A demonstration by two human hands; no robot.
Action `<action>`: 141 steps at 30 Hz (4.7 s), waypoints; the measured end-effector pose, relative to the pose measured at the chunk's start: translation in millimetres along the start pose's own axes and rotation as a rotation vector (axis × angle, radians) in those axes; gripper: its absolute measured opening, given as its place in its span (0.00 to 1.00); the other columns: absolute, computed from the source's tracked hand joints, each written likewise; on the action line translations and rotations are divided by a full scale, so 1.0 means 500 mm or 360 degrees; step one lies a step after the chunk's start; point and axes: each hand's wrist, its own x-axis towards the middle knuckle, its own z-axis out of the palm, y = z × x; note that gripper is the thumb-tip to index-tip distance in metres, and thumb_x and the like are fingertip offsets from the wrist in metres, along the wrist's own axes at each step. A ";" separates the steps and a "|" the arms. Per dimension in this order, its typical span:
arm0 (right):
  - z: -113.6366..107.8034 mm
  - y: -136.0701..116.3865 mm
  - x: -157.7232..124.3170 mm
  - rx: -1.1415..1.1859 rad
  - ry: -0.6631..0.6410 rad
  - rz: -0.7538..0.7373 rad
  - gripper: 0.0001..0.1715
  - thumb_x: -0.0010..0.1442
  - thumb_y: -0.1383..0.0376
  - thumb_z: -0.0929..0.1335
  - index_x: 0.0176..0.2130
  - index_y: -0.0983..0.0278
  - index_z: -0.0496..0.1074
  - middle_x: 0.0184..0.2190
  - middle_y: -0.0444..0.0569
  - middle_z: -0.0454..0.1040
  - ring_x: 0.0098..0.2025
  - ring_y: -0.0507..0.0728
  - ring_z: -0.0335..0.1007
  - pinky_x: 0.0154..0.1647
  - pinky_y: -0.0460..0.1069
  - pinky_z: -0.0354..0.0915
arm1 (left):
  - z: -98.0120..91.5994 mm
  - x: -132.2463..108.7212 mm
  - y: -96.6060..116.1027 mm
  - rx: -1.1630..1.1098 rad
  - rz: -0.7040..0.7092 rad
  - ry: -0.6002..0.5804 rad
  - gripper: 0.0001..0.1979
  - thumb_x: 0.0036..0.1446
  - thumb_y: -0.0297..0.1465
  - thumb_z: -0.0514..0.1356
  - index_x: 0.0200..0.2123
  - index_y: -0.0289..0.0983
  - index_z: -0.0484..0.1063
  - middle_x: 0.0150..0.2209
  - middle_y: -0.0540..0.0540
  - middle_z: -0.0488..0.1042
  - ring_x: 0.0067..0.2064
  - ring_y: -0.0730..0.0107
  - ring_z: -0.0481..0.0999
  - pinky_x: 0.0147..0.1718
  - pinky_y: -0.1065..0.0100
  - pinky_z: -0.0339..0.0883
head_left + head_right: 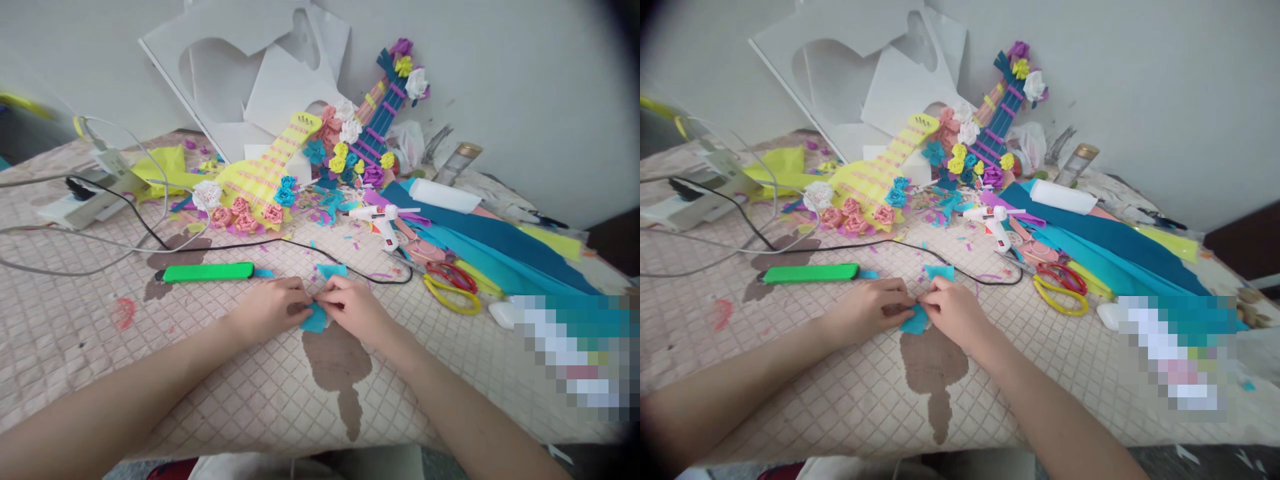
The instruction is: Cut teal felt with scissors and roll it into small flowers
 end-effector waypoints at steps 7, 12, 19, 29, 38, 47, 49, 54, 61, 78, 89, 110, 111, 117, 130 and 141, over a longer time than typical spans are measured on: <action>-0.002 -0.001 0.000 -0.0074 -0.0011 0.0066 0.11 0.58 0.68 0.65 0.36 0.61 0.78 0.31 0.46 0.71 0.28 0.50 0.66 0.32 0.47 0.61 | -0.001 0.001 0.002 -0.0003 -0.0031 -0.0022 0.08 0.56 0.31 0.56 0.34 0.37 0.75 0.29 0.48 0.70 0.29 0.72 0.70 0.28 0.70 0.62; 0.000 -0.001 0.003 -0.0029 -0.0008 0.0124 0.11 0.56 0.70 0.65 0.35 0.60 0.78 0.32 0.46 0.71 0.30 0.51 0.67 0.33 0.47 0.61 | 0.000 -0.001 0.001 0.0017 -0.0039 -0.0049 0.08 0.56 0.31 0.56 0.35 0.38 0.75 0.29 0.48 0.70 0.30 0.71 0.71 0.29 0.70 0.63; 0.001 0.006 0.005 0.0043 0.0039 0.0178 0.16 0.54 0.69 0.67 0.44 0.63 0.73 0.33 0.47 0.69 0.29 0.50 0.66 0.30 0.46 0.62 | 0.010 -0.003 -0.003 -0.0057 -0.0101 0.0087 0.10 0.52 0.30 0.58 0.39 0.36 0.71 0.37 0.45 0.71 0.35 0.67 0.72 0.33 0.67 0.66; -0.005 0.000 0.003 0.0053 -0.0021 0.0178 0.11 0.55 0.70 0.66 0.39 0.63 0.74 0.33 0.46 0.69 0.29 0.50 0.65 0.32 0.46 0.61 | 0.013 -0.001 -0.003 -0.0025 -0.0094 0.0094 0.10 0.53 0.29 0.56 0.39 0.37 0.72 0.37 0.46 0.71 0.35 0.69 0.72 0.34 0.68 0.67; -0.004 0.006 0.004 0.0068 -0.0027 0.0191 0.11 0.54 0.72 0.66 0.38 0.62 0.74 0.32 0.46 0.69 0.30 0.50 0.65 0.32 0.46 0.61 | 0.009 -0.004 -0.002 0.0024 -0.0030 0.0017 0.11 0.56 0.30 0.54 0.41 0.39 0.73 0.38 0.46 0.69 0.35 0.69 0.71 0.33 0.69 0.65; 0.002 0.007 0.004 0.0062 0.0005 0.0158 0.09 0.55 0.71 0.66 0.36 0.62 0.75 0.32 0.46 0.69 0.30 0.50 0.65 0.32 0.46 0.61 | 0.017 0.004 0.000 -0.0085 -0.0077 0.0104 0.10 0.58 0.29 0.53 0.36 0.37 0.74 0.33 0.47 0.70 0.33 0.71 0.71 0.32 0.70 0.64; 0.002 0.010 0.005 0.0076 0.0020 0.0163 0.10 0.54 0.71 0.66 0.37 0.62 0.75 0.31 0.45 0.69 0.28 0.50 0.64 0.30 0.46 0.60 | 0.020 0.006 0.001 -0.0157 -0.0161 0.0150 0.09 0.56 0.28 0.54 0.38 0.36 0.73 0.32 0.47 0.70 0.33 0.71 0.70 0.31 0.70 0.64; -0.002 0.012 0.004 0.0067 0.0038 0.0150 0.09 0.55 0.70 0.66 0.37 0.63 0.75 0.32 0.46 0.69 0.28 0.50 0.64 0.30 0.46 0.60 | 0.020 0.008 0.006 -0.0186 -0.0287 0.0144 0.11 0.54 0.28 0.56 0.41 0.37 0.71 0.35 0.47 0.70 0.32 0.71 0.70 0.30 0.69 0.64; 0.000 0.006 0.003 0.0032 0.0004 0.0158 0.09 0.54 0.71 0.67 0.36 0.63 0.75 0.31 0.45 0.68 0.29 0.50 0.64 0.31 0.46 0.60 | 0.021 0.009 0.005 -0.0242 -0.0305 0.0163 0.11 0.52 0.27 0.56 0.41 0.38 0.71 0.36 0.47 0.70 0.35 0.70 0.70 0.32 0.69 0.64; 0.002 -0.008 0.005 0.0102 0.0028 0.0230 0.10 0.54 0.73 0.66 0.35 0.62 0.75 0.31 0.45 0.69 0.29 0.50 0.65 0.32 0.46 0.61 | 0.022 0.017 0.004 -0.0252 -0.0374 0.0239 0.05 0.53 0.28 0.56 0.33 0.37 0.72 0.32 0.48 0.72 0.32 0.72 0.70 0.29 0.71 0.62; 0.005 -0.002 0.010 0.0168 0.0067 0.0252 0.07 0.51 0.74 0.68 0.31 0.64 0.72 0.27 0.43 0.67 0.26 0.49 0.61 0.29 0.45 0.58 | 0.020 0.015 0.005 -0.0236 -0.0357 0.0215 0.06 0.52 0.26 0.56 0.34 0.37 0.72 0.32 0.48 0.71 0.31 0.73 0.70 0.29 0.72 0.62; -0.030 -0.015 0.015 0.0811 0.0080 0.0431 0.05 0.59 0.64 0.62 0.33 0.63 0.64 0.26 0.41 0.66 0.20 0.46 0.59 0.21 0.44 0.57 | -0.002 0.017 0.013 -0.0944 -0.0581 0.0179 0.15 0.52 0.40 0.57 0.38 0.35 0.72 0.28 0.50 0.70 0.25 0.76 0.64 0.22 0.74 0.58; -0.035 -0.017 0.014 0.0923 0.0077 0.0485 0.06 0.59 0.62 0.62 0.33 0.63 0.63 0.26 0.40 0.65 0.18 0.45 0.57 0.20 0.43 0.56 | -0.004 0.018 0.014 -0.0903 -0.0596 0.0160 0.13 0.51 0.39 0.58 0.33 0.34 0.72 0.25 0.52 0.68 0.24 0.77 0.63 0.21 0.75 0.57; -0.043 -0.021 0.009 0.0981 0.0101 0.0524 0.09 0.58 0.61 0.63 0.35 0.64 0.66 0.26 0.41 0.67 0.18 0.45 0.57 0.19 0.42 0.56 | -0.004 0.016 0.001 -0.0886 -0.0647 0.0127 0.14 0.53 0.38 0.54 0.26 0.34 0.69 0.19 0.54 0.59 0.22 0.78 0.56 0.18 0.76 0.50; -0.034 -0.032 0.005 0.0756 0.0020 0.0433 0.05 0.53 0.64 0.66 0.29 0.63 0.70 0.22 0.40 0.68 0.18 0.45 0.58 0.19 0.41 0.54 | -0.002 0.019 -0.023 -0.0977 -0.0509 -0.0140 0.13 0.54 0.38 0.53 0.26 0.35 0.70 0.23 0.52 0.64 0.25 0.74 0.61 0.23 0.75 0.53; -0.024 -0.036 0.001 0.0848 -0.0195 0.0639 0.06 0.53 0.66 0.65 0.27 0.65 0.70 0.22 0.42 0.69 0.15 0.45 0.61 0.14 0.41 0.53 | -0.021 0.022 0.000 -0.0706 -0.0416 -0.0310 0.10 0.52 0.31 0.53 0.22 0.34 0.66 0.18 0.55 0.56 0.22 0.78 0.57 0.20 0.75 0.48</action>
